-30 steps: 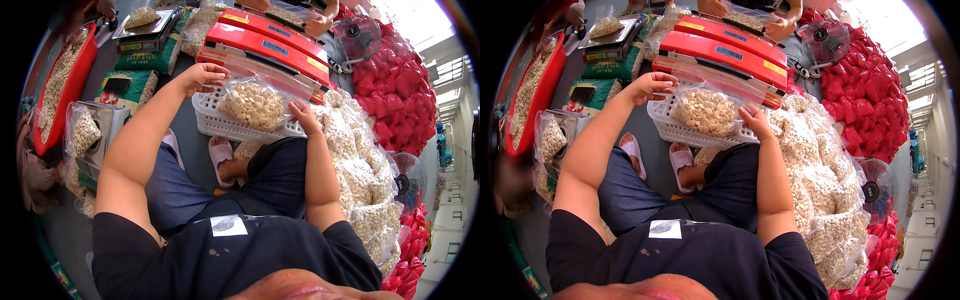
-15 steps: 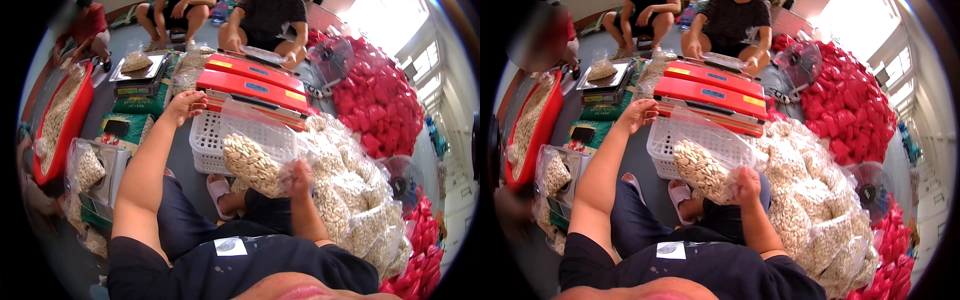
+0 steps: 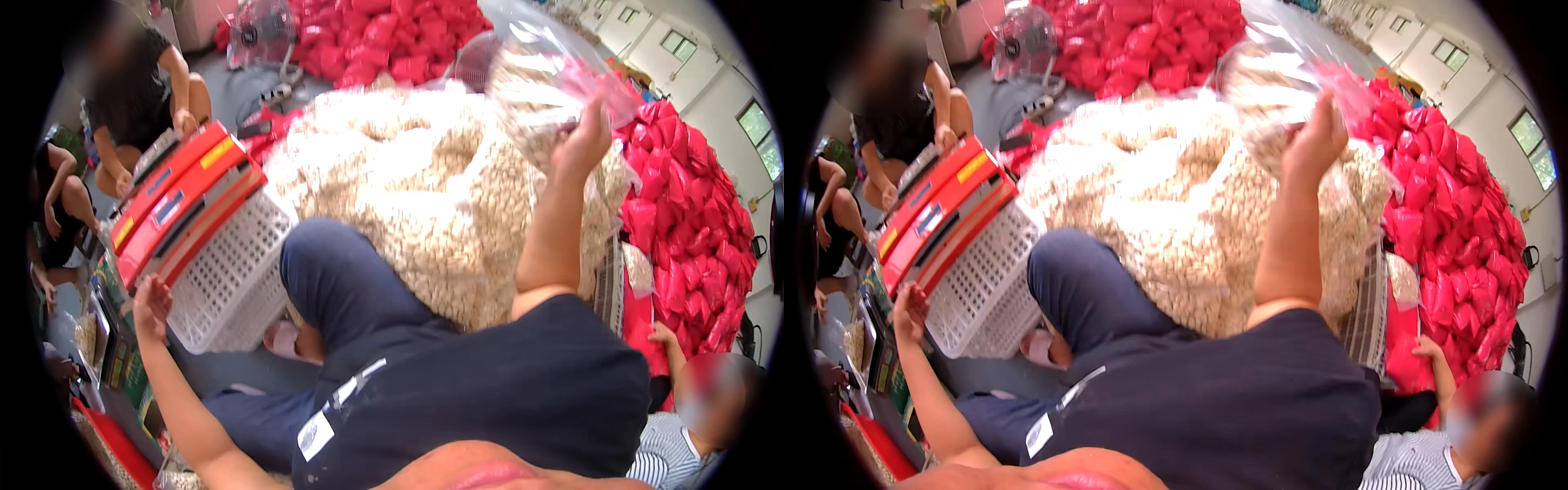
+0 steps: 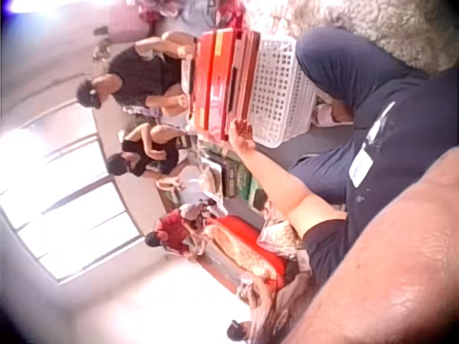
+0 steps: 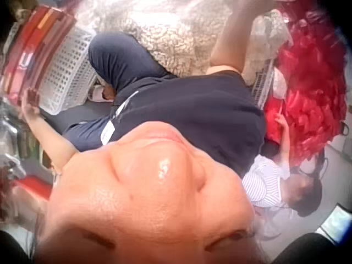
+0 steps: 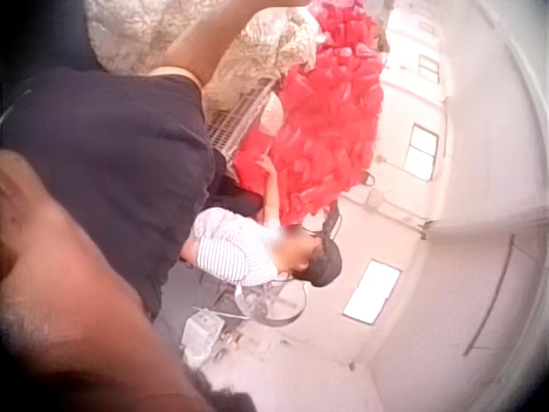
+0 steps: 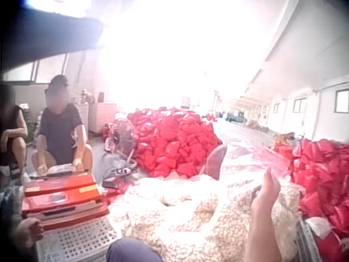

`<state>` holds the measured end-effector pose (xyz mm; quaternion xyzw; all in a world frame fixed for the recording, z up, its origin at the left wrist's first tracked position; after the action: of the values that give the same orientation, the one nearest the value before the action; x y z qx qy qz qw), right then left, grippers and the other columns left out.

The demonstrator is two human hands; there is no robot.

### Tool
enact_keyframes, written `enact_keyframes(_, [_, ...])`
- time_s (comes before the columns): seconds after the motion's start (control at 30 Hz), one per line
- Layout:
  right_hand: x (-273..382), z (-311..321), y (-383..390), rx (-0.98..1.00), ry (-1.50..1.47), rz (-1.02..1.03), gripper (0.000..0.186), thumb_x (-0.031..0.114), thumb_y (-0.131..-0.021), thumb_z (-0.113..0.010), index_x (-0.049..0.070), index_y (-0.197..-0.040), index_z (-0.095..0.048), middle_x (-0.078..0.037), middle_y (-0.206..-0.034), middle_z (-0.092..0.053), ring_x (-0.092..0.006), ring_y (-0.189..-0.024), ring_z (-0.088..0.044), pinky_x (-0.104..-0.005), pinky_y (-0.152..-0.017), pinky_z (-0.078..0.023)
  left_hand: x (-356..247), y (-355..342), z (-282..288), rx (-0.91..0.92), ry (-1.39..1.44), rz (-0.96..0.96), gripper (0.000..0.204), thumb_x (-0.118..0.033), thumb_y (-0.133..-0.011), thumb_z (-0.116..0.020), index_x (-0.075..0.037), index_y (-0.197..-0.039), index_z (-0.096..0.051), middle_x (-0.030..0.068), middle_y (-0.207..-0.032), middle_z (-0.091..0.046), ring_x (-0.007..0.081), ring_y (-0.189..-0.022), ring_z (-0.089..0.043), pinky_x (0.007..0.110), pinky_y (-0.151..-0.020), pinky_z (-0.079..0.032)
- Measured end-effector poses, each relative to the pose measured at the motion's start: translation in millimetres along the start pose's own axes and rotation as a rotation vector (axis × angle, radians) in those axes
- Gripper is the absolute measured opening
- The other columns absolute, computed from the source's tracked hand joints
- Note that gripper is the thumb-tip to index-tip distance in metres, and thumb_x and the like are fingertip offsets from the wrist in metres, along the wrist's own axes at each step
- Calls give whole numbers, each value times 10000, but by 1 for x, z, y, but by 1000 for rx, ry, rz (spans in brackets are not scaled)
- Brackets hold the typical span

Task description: The person sits on the floor in a warehouse and repeatedly packages cashews. They scoop cashews into clear plastic bags, place the bags into a red heat-sealing machine, and seal them. The sealed bags are then placed into a white plastic basket.

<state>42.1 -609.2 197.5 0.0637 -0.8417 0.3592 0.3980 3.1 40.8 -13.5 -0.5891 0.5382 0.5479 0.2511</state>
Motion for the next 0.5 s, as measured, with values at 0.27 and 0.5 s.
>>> enact_keyframes(0.27, [-125, 126, -53, -71, 1802, 412, 499, 380, -738, -582, -2, -1046, -491, -169, -1102, -513, -262, -1029, -494, -431, -849, -379, 23, 1, -31, -96, -85, 54, 185, -286, -809, -570, -143, -925, -587, -51, -804, -603, 79, -720, -556, 245, -665, -440])
enact_keyframes(0.5, [-83, 68, -44, 300, 1020, 646, 427, 271, -758, -606, 49, -1110, -507, -116, -1183, -484, -296, -1104, -442, -390, -940, -327, -20, 35, -65, -31, -367, -500, 201, -229, -858, -507, -62, -939, -583, 32, -880, -603, 108, -816, -564, 239, -719, -439])
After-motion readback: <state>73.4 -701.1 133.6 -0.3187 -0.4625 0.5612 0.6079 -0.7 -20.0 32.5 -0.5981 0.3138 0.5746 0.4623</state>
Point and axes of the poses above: each hand's wrist, its own y-axis away from the middle knuckle, its own z-axis out of the back of the hand, x = y × z, the point moved 1 cm from there along -y, towards the middle knuckle
